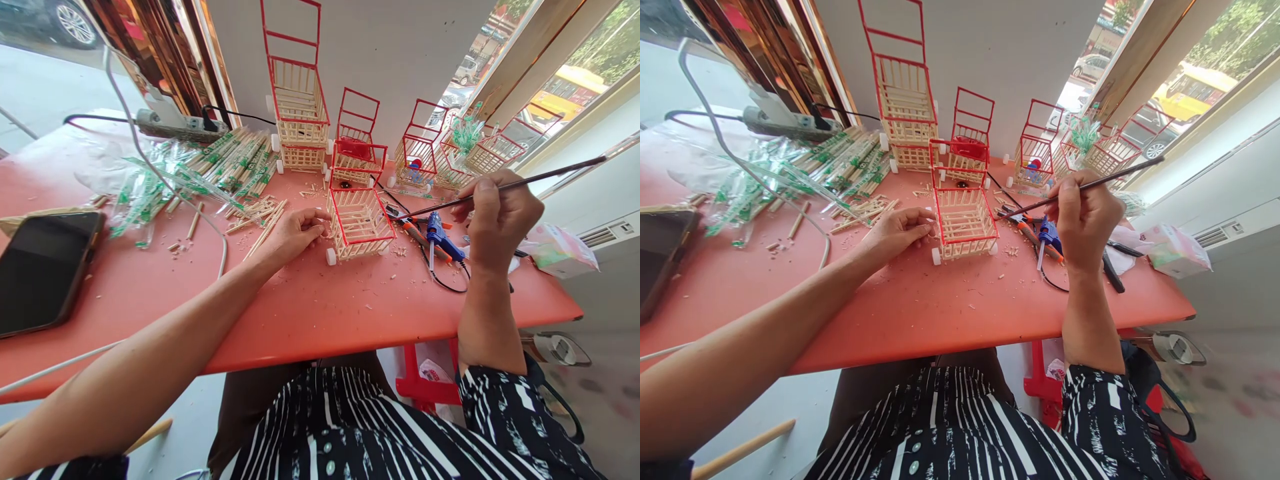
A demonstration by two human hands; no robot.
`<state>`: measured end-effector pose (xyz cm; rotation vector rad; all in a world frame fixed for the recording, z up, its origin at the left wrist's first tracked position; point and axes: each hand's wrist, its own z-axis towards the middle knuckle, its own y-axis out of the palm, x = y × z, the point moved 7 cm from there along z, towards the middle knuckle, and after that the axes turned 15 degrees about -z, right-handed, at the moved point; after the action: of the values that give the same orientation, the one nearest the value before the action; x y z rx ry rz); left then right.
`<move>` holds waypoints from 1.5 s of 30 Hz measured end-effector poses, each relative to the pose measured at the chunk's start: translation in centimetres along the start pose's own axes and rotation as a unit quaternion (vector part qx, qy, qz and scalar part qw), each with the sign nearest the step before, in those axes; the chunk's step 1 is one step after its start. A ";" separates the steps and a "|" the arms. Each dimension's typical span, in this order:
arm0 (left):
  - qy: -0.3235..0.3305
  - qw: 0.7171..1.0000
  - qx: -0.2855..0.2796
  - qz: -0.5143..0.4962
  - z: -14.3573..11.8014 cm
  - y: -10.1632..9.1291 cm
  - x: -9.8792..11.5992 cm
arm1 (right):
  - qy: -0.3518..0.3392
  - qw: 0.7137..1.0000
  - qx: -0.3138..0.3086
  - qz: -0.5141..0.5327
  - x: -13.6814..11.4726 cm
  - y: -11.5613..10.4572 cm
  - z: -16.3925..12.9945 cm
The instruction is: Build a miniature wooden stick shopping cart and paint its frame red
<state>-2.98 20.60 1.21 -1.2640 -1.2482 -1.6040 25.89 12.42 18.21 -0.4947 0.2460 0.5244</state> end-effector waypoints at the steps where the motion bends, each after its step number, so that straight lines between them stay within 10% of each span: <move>1: 0.002 1.000 -0.001 -0.001 0.0 0.0 0.0 | -0.005 1.000 0.006 0.000 -0.2 -0.2 0.1; 45: 0.010 1.000 -0.004 0.000 0.3 -0.2 -0.5 | 0.006 0.998 0.017 0.054 -0.3 -1.1 0.7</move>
<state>-2.99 20.89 0.71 -1.2506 -1.2295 -1.6194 26.30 11.78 19.33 -0.4540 0.2937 0.6221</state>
